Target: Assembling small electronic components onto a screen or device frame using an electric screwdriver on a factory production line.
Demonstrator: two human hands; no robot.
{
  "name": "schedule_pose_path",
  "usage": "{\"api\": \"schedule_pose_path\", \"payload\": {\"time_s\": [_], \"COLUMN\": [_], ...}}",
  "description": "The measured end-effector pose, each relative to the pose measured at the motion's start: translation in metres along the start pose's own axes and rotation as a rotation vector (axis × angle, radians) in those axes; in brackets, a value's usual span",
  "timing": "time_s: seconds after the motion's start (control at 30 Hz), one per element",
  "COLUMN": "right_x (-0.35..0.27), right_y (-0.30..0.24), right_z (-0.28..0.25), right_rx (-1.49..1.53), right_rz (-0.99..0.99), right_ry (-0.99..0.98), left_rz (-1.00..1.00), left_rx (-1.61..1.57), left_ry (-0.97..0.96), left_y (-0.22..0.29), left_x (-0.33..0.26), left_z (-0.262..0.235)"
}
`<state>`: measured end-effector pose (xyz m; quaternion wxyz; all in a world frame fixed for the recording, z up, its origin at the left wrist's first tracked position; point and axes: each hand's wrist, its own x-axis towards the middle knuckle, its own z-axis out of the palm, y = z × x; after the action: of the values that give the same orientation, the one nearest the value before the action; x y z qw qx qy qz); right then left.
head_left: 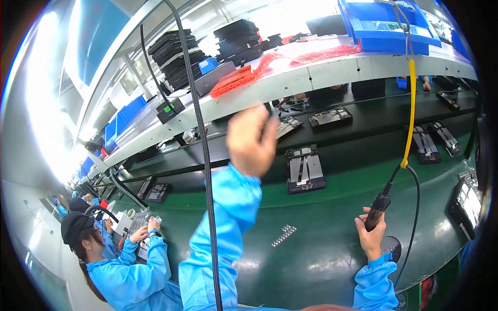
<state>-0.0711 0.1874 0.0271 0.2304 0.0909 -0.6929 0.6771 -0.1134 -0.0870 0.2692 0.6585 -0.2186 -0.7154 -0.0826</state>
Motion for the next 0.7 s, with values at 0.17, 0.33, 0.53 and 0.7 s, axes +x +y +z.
{"api": "schedule_pose_path", "payload": {"time_s": [0.17,0.33,0.53,0.7], "right_x": [-0.005,-0.009,-0.009,-0.006], "right_y": [0.001,0.004,0.006,0.001], "right_z": [0.007,0.009,0.007,0.01], "right_rx": [-0.039,-0.029,-0.035,-0.025], "right_rz": [-0.016,-0.042,-0.082,-0.055], "right_ry": [-0.028,-0.124,-0.129,-0.093], "left_rz": [-0.183,-0.435,-0.457,-0.713], "left_rx": [0.172,0.265,0.342,0.255], "left_ry": [-0.14,-0.794,-0.597,-0.321], "left_y": [-0.043,-0.065,-0.057,-0.094], "left_x": [0.106,0.131,0.139,0.152], "left_z": [-0.024,-0.029,-0.016,-0.014]}}
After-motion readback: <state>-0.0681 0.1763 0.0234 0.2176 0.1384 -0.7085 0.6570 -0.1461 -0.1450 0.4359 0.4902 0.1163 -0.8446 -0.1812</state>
